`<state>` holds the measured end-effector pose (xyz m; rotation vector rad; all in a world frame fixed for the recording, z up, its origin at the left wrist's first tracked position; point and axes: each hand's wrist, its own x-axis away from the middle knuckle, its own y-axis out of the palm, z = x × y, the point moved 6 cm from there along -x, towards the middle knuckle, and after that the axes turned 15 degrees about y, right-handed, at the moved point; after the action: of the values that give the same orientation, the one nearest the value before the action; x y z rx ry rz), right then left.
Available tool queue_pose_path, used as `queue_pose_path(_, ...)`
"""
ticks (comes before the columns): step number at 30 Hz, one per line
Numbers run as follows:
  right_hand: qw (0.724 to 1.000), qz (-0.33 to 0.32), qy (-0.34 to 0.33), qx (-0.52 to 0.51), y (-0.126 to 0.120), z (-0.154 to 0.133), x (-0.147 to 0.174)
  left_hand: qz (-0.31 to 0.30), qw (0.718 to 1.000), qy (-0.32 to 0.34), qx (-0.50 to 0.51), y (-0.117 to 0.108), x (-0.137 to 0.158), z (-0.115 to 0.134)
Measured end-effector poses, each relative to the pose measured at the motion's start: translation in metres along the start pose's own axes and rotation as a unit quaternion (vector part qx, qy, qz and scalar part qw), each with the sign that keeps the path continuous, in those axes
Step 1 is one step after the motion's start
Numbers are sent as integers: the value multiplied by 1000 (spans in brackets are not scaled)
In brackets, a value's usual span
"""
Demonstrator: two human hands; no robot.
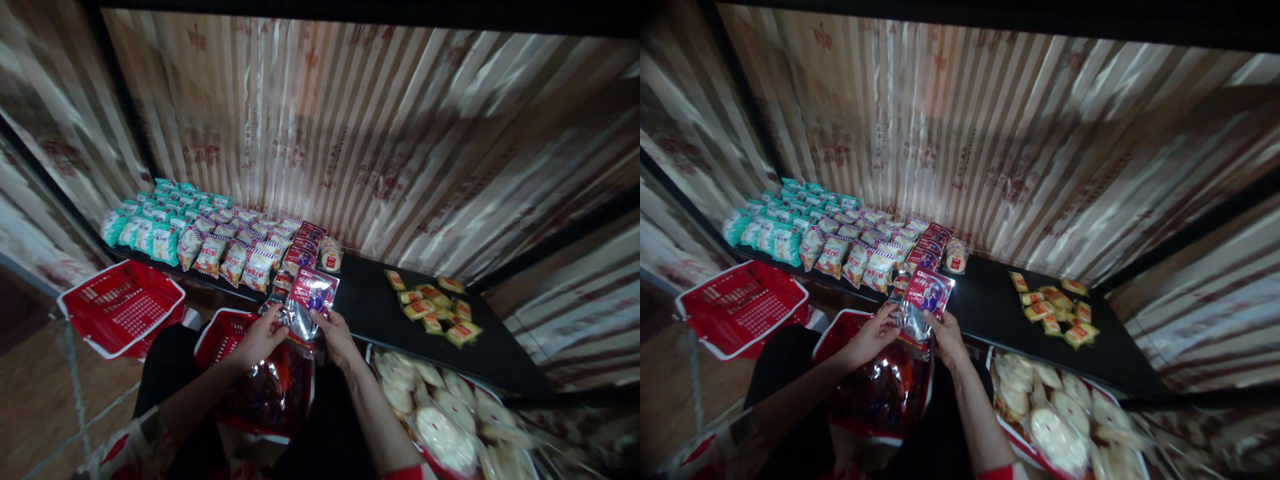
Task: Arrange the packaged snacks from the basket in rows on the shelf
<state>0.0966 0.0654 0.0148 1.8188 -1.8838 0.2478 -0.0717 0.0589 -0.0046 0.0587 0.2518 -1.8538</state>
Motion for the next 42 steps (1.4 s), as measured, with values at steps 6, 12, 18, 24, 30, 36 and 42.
queue_pose_path(6,996,78,-35,-20,-9,-15,-21,38,995,-30,87,7,-13,-5)
queue_pose_path(12,989,121,-85,-7,-13,-32,-52,77,993,-7,85,0,-41,-1)
queue_pose_path(18,982,146,-119,0,-7,-47,-79,97,991,-51,73,-9,-68,-13)
queue_pose_path(24,956,191,-187,124,-6,-60,-102,115,991,-61,23,-19,-87,-21)
queue_pose_path(30,909,263,-201,253,-8,-64,-112,124,987,30,-97,-26,-91,-19)
queue_pose_path(36,862,293,-229,345,0,-66,-115,125,982,35,-139,-23,-90,-19)
queue_pose_path(42,820,327,-260,393,5,-64,-121,133,978,61,-150,-22,-92,-25)
